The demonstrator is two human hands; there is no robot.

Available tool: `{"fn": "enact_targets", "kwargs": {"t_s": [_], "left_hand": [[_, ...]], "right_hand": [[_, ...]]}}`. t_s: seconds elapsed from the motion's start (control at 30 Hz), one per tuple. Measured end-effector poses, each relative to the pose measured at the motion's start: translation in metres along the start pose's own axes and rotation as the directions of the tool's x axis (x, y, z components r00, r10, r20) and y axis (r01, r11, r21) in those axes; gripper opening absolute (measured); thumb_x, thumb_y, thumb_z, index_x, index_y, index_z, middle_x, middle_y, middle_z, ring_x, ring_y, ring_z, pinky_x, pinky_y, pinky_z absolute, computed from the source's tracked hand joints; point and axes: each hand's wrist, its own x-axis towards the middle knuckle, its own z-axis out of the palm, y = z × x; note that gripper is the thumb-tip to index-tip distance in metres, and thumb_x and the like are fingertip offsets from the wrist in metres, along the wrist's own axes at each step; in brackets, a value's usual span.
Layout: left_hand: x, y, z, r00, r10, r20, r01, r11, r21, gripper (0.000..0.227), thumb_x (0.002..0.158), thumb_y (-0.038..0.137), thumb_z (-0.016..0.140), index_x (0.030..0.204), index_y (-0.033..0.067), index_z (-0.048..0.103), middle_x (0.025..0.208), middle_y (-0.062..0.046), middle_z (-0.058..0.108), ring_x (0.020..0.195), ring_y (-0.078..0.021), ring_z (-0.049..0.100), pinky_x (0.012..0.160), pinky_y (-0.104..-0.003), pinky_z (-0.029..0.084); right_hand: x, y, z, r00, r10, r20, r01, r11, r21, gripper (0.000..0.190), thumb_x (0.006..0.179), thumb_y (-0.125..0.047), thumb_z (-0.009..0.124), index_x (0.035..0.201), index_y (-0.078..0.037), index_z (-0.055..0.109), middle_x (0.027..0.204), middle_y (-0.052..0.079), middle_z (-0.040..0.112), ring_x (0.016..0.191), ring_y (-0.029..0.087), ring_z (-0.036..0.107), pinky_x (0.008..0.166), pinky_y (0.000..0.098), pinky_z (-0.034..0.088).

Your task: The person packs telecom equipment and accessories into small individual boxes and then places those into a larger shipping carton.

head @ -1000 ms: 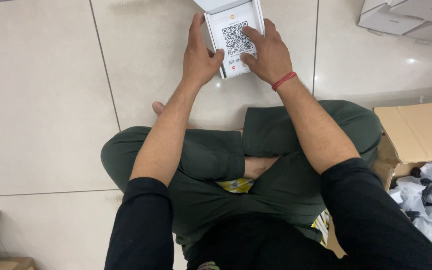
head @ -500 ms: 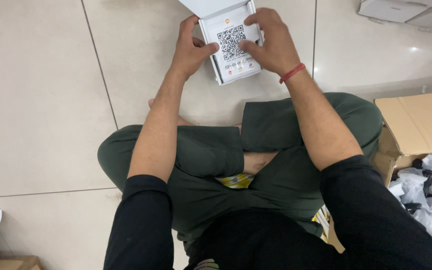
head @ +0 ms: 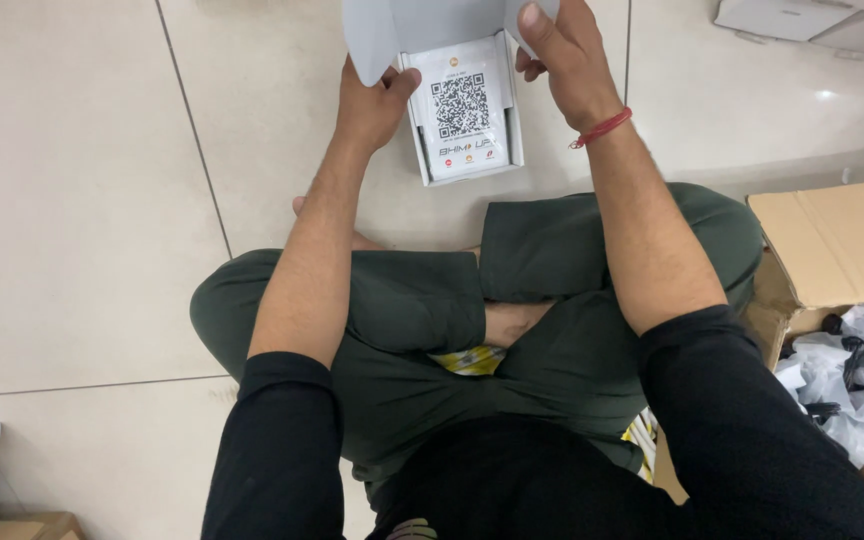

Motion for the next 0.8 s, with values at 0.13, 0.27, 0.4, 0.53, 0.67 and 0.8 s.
{"fn": "enact_targets", "kwargs": {"t_s": [0.13, 0.27, 0.4, 0.53, 0.67, 0.8], "left_hand": [[-0.014, 0.048, -0.012, 0.957, 0.291, -0.010, -0.291, 0.956, 0.026, 0.082, 0.083, 0.013, 0.087, 0.148, 0.0014, 0.039, 0.129, -0.015, 0.066, 0.109, -0.0259, 0.068, 0.089, -0.039, 0.059], [-0.006, 0.031, -0.019, 0.888, 0.450, 0.099, -0.453, 0.891, 0.013, 0.087, 0.090, 0.014, 0.093, 0.158, 0.0065, 0.038, 0.144, -0.016, 0.064, 0.138, -0.0337, 0.061, 0.117, -0.046, 0.051], [-0.005, 0.024, -0.025, 0.932, 0.280, 0.229, -0.310, 0.945, 0.109, 0.092, 0.083, 0.009, 0.089, 0.160, 0.0096, 0.038, 0.152, -0.016, 0.059, 0.142, -0.0383, 0.057, 0.118, -0.051, 0.047], [-0.016, 0.051, -0.027, 0.959, 0.043, 0.280, -0.103, 0.974, 0.203, 0.109, 0.069, 0.013, 0.093, 0.161, 0.0228, 0.037, 0.152, -0.007, 0.061, 0.141, -0.0326, 0.058, 0.115, -0.050, 0.050], [-0.020, 0.054, -0.014, 0.966, 0.124, 0.228, -0.187, 0.941, 0.283, 0.121, 0.058, 0.018, 0.107, 0.156, 0.0235, 0.037, 0.151, -0.006, 0.058, 0.142, -0.0340, 0.050, 0.113, -0.056, 0.042], [-0.019, 0.041, -0.002, 0.888, 0.437, 0.146, -0.460, 0.861, 0.216, 0.104, 0.068, 0.026, 0.106, 0.149, 0.0243, 0.042, 0.151, -0.001, 0.053, 0.137, -0.0296, 0.058, 0.109, -0.047, 0.049]], "right_hand": [[0.001, 0.009, -0.012, 1.000, 0.010, -0.006, -0.010, 0.999, -0.046, 0.069, 0.106, -0.062, 0.061, 0.139, -0.002, 0.061, 0.097, 0.012, 0.065, 0.086, 0.020, 0.068, 0.074, 0.0319, 0.058], [0.002, 0.010, -0.018, 0.991, -0.128, 0.040, 0.132, 0.886, -0.445, 0.058, 0.108, -0.051, 0.074, 0.134, -0.001, 0.063, 0.116, 0.017, 0.075, 0.111, 0.029, 0.077, 0.093, 0.0397, 0.063], [-0.003, -0.017, -0.018, 0.988, -0.054, 0.142, 0.118, 0.862, -0.493, 0.073, 0.084, -0.033, 0.095, 0.139, 0.000, 0.060, 0.122, 0.021, 0.072, 0.114, 0.038, 0.071, 0.098, 0.0466, 0.059], [-0.004, -0.025, -0.014, 0.976, 0.014, 0.217, 0.127, 0.774, -0.621, 0.081, 0.065, -0.024, 0.102, 0.135, -0.005, 0.065, 0.125, 0.020, 0.070, 0.115, 0.040, 0.066, 0.091, 0.0481, 0.058], [-0.005, -0.002, -0.015, 0.973, -0.013, 0.230, 0.158, 0.762, -0.628, 0.068, 0.071, -0.023, 0.100, 0.131, -0.011, 0.070, 0.125, 0.015, 0.073, 0.117, 0.034, 0.069, 0.095, 0.0455, 0.060], [-0.004, 0.028, -0.017, 0.969, -0.135, 0.208, 0.235, 0.768, -0.595, 0.058, 0.086, -0.024, 0.096, 0.136, -0.011, 0.069, 0.127, 0.013, 0.074, 0.119, 0.029, 0.070, 0.096, 0.0423, 0.060]]}}
